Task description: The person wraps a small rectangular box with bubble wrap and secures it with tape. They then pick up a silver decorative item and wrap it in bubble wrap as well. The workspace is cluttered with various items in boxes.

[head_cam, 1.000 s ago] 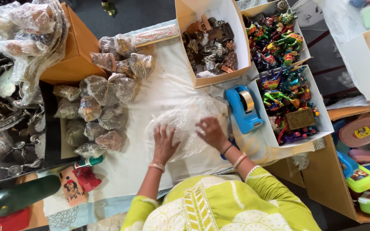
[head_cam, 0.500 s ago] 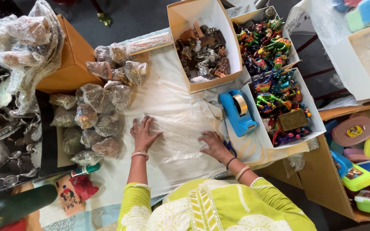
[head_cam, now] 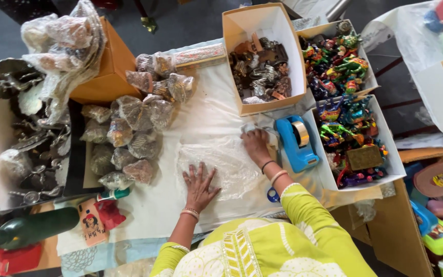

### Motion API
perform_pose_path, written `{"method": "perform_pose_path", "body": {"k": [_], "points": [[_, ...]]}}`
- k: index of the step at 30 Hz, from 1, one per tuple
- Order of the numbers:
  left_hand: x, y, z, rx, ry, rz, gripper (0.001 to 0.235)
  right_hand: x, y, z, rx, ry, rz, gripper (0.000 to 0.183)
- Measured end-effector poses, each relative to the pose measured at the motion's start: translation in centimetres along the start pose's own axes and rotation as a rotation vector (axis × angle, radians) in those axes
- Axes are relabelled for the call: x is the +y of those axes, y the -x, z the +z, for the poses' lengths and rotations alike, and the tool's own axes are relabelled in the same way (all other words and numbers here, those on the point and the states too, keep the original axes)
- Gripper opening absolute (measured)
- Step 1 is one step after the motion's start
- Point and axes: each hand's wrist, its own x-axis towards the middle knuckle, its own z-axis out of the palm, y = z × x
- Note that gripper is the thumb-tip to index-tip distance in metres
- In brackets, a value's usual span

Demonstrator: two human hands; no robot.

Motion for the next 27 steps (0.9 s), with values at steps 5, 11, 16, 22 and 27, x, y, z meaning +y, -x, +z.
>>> {"method": "perform_pose_path", "body": {"k": [5,11,16,22,27], "points": [[-0.2,0.9,-1.2,-0.036,-0.031,0.000,0.079,1.4,-2.8,-0.8,0.085,0.092,0.115,0.013],[-0.5,1.5,-1.3,0.103,0.183,-0.064,0.072,-0.1,-2.5,-4.6,0.209,-0.123,0.203,0.020],[-0.8,1.4,-1.4,0.199,0.286,-0.216,0.056,4.1,3.1,-1.4,0.136,-0.096,0.240,0.045],[-0.4,0.4,-3.3,0.062,0.179,-0.242,0.063,5.4,4.1,-4.5,-0.085,-0.345,0.329,0.064],[-1.0,1.0,-1.8,0.080,0.175,-0.248,0.063,5.1,3.2,-10.0,-0.154,-0.157,0.408,0.047]]}}
